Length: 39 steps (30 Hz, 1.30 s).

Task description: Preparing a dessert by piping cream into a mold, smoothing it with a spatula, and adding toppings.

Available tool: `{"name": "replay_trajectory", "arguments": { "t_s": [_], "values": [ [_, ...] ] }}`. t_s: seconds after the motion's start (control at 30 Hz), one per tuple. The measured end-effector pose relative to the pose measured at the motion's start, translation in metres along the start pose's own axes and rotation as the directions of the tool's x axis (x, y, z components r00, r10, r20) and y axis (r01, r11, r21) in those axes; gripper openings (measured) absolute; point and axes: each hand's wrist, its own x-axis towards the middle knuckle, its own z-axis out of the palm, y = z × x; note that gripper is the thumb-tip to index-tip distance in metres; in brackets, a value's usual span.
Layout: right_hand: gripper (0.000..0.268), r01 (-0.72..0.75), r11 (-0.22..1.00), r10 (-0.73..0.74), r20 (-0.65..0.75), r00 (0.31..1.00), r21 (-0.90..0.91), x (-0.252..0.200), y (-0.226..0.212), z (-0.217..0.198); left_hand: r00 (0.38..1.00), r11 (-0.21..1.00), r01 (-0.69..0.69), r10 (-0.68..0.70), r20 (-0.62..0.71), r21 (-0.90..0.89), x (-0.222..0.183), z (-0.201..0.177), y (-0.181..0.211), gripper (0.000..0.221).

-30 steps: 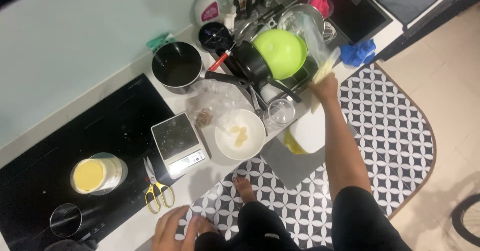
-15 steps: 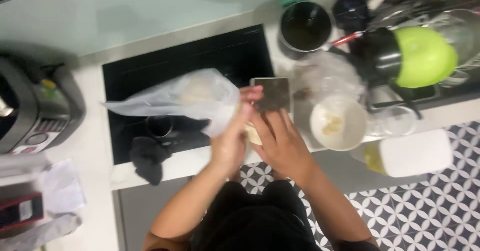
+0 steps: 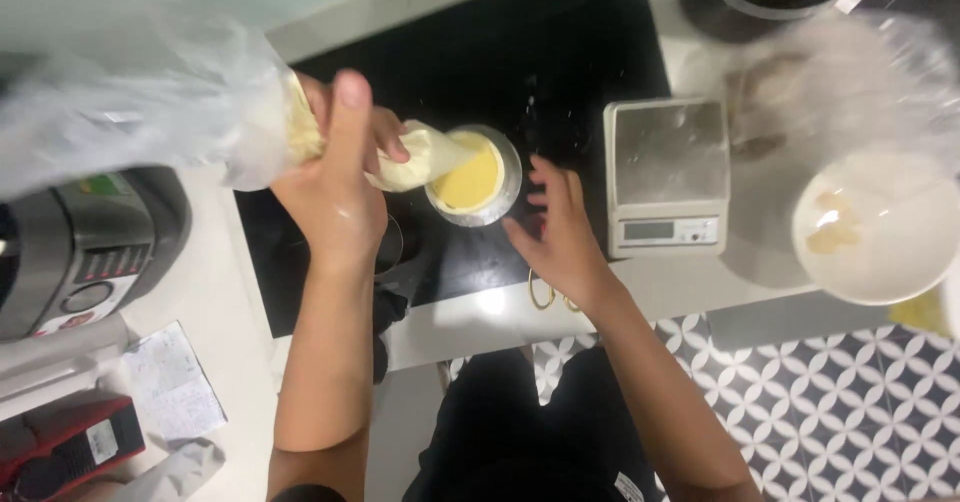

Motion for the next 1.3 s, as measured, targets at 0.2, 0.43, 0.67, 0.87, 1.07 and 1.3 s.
{"name": "replay_trajectory", "arguments": {
  "t_s": [0.2,0.43,0.67,0.87,1.07,1.3],
  "values": [
    [0.072,-0.025,0.980,0.010,0.072,0.997,0.198,0.015,0.022,0.014,0.997,1.000,-0.007,0.008,0.072,-0.017,0.005,-0.006,-0.020,0.052],
    [0.066,-0.017,0.974,-0.022,0.169,0.985,0.226,0.040,0.029,-0.003,0.987,0.995,0.012,0.003,0.158,-0.095,0.011,-0.021,-0.038,0.056],
    [0.066,-0.060,0.975,0.017,0.198,0.980,0.214,0.045,0.036,-0.010,0.987,0.994,-0.058,0.070,0.145,-0.088,0.013,-0.021,-0.047,0.059],
    [0.064,-0.138,0.952,0.082,0.207,0.975,0.274,0.034,0.033,0.001,0.983,0.991,-0.034,0.057,0.172,-0.131,0.010,-0.028,-0.048,0.045],
    [0.058,-0.147,0.934,0.076,0.219,0.973,0.326,0.044,0.032,-0.005,0.968,0.993,0.024,0.006,0.253,-0.114,0.009,-0.034,-0.048,0.051],
    [0.059,0.011,0.969,-0.077,0.258,0.963,0.247,0.063,0.044,-0.011,0.981,0.991,0.058,-0.033,0.194,-0.125,0.005,-0.044,-0.049,0.047]
  ]
}}
